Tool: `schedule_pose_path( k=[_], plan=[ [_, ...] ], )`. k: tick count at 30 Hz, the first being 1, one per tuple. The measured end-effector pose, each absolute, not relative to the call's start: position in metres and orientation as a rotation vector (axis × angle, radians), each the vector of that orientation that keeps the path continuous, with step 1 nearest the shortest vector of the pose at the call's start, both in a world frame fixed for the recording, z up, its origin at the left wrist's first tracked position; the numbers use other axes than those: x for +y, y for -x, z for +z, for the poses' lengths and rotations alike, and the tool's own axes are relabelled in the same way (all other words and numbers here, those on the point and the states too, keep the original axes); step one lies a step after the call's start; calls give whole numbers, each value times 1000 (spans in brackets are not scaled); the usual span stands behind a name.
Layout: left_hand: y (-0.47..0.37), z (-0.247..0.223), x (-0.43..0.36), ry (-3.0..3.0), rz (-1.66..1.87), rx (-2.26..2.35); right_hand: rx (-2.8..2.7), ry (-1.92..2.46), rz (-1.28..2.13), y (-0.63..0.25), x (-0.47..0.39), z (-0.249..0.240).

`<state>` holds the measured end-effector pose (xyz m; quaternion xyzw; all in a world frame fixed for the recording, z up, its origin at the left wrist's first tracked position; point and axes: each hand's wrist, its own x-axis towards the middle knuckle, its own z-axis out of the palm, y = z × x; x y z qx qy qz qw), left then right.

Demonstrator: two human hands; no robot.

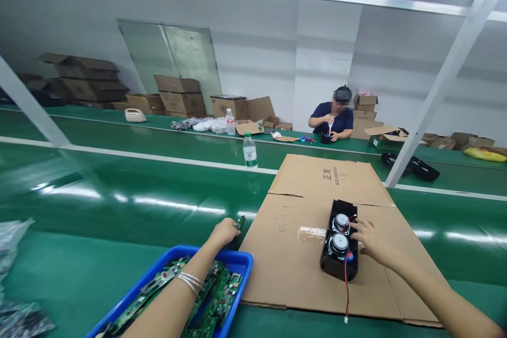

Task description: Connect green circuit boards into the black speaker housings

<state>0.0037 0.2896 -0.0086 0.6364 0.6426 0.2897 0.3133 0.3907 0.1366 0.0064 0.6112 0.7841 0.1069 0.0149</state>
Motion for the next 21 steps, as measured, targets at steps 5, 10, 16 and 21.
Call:
schedule_pose_path(
  k=[5,10,16,21],
  plan=[
    [-1,31,270,-1628,738,1659,2567,-1744,536,-383,130,-21],
    [15,55,179,-1537,808,1403,2691,-1579,585,-343,79,-34],
    [41,44,55,-1007,904,1156,2826,-1518,594,-272,-12,-48],
    [50,6,5,-546,999,1124,3080,-1467,628,-244,-46,-77]
  ],
)
